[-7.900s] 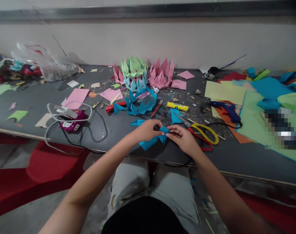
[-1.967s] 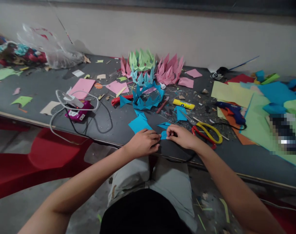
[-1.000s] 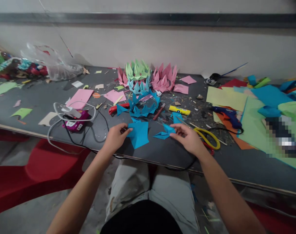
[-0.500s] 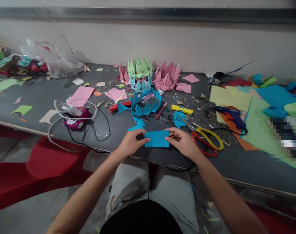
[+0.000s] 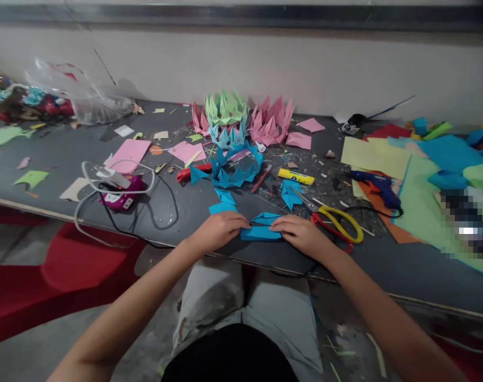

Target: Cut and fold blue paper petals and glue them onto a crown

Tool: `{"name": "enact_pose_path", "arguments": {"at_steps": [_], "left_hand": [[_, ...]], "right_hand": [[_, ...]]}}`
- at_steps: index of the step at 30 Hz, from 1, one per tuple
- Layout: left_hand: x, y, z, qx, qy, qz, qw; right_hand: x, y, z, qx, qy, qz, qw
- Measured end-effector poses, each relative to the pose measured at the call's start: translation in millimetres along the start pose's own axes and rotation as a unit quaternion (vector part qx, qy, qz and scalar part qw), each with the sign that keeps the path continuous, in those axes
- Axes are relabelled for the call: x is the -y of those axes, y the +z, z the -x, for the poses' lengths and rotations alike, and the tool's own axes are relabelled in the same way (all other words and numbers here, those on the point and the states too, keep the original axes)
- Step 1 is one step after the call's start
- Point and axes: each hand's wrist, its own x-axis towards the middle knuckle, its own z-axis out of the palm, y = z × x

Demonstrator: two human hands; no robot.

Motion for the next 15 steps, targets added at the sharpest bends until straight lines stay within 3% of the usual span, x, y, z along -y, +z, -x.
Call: {"name": "enact_pose_path", "arguments": {"at_steps": [7, 15], "left_hand": [[2.8, -0.5, 6.0, 0.015, 0.131, -0.113, 0.985], [1.6, -4.5, 5.0, 0.051, 0.165, -0.168, 0.971]], "right_hand": [[-2.5, -4.7, 1.7, 0.02, -0.051, 0.042, 0.998], [-3.8, -6.4, 2.1, 0.053, -0.057, 0.053, 0.996]]}}
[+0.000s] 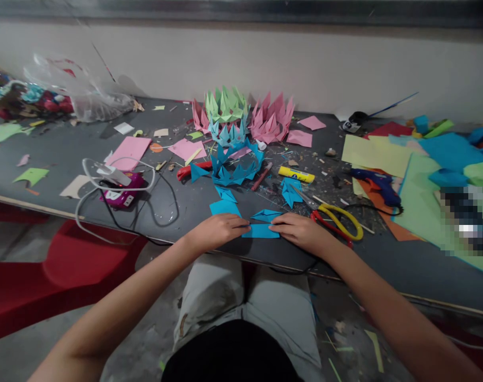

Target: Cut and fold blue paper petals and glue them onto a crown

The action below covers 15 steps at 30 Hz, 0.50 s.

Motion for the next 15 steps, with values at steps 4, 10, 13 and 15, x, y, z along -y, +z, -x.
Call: {"name": "enact_pose_path", "arguments": {"at_steps": [4, 10, 13, 15], "left_hand": [[1.6, -0.8, -0.1, 0.011, 0.011, -0.007, 1.0], [3.7, -2.6, -0.1, 0.017, 0.022, -0.005, 1.0], [4.3, -3.1, -0.1, 0.022, 0.028, -0.009, 0.999], [4.5, -3.2, 0.0, 0.024, 0.031, -0.014, 0.999]], "right_hand": [[0.2, 1.0, 1.1, 0.016, 0.013, 0.008, 1.0], [0.4, 0.7, 1.0, 0.014, -0.003, 0.021, 1.0], [0.5, 0.1, 0.5, 0.013, -0.01, 0.033, 0.999], [0.4, 0.2, 0.5, 0.01, -0.012, 0.03, 0.999]]}}
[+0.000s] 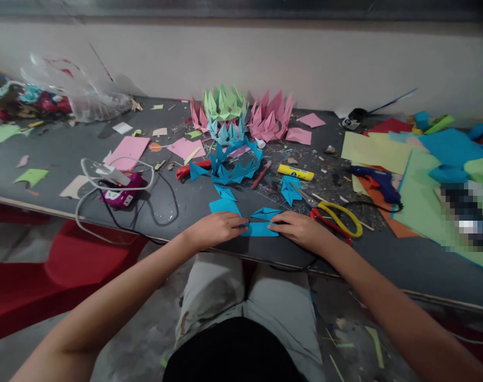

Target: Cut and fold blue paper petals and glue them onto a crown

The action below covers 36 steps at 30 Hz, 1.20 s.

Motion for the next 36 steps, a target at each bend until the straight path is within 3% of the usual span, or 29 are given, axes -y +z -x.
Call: {"name": "enact_pose_path", "arguments": {"at_steps": [5, 12, 31, 36], "left_hand": [[1.6, 1.5, 1.5, 0.003, 0.0, 0.009, 1.0], [3.7, 6.7, 1.2, -0.046, -0.025, 0.047, 0.998], [1.0, 3.3, 3.0, -0.03, 0.013, 0.036, 0.999], [-0.1, 1.2, 1.7, 0.001, 0.019, -0.004, 1.0]], "right_hand": [[-0.5, 0.7, 0.9, 0.007, 0.018, -0.013, 1.0], [-0.2, 1.6, 0.5, -0.005, 0.021, -0.031, 0.999], [-4.7, 2.2, 1.2, 0.005, 0.039, -0.071, 0.997], [-5.8, 4.7, 1.0, -0.018, 0.049, -0.07, 0.996]]}}
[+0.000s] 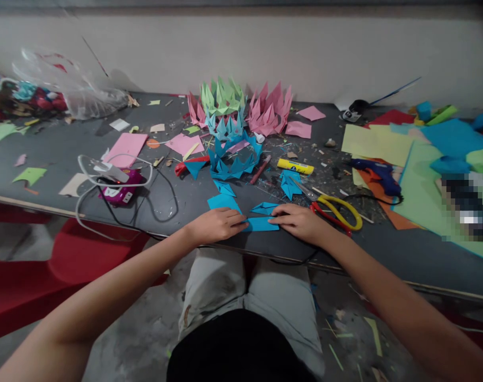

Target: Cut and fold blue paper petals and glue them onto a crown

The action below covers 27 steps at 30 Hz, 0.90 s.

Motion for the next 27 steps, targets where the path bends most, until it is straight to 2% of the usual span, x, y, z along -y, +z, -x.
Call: {"name": "enact_pose_path", "arguments": {"at_steps": [4, 11, 15, 21, 27], "left_hand": [[0.8, -2.3, -0.2, 0.008, 0.006, -0.011, 1.0], [-11.1, -3.7, -10.0, 0.054, -0.045, 0.013, 0.997], [-24.1, 2.6, -16.7, 0.039, -0.083, 0.0, 0.996], [-33.8, 4.1, -12.0, 0.045, -0.139, 0.012, 0.989], [-38.9, 10.3, -10.9, -0.001, -0.177, 0.047, 0.983]], "right_hand": [[0.5, 1.5, -0.3, -0.012, 0.003, 0.003, 1.0], [6.3, -0.4, -2.3, -0.005, 0.013, 0.012, 1.0], [22.1, -0.7, -8.0, -0.014, 0.066, 0.039, 0.997], [43.7, 4.8, -13.9, 0.005, 0.15, 0.08, 0.985], [39.2, 7.9, -9.2, 0.003, 0.147, 0.079, 0.986]]}}
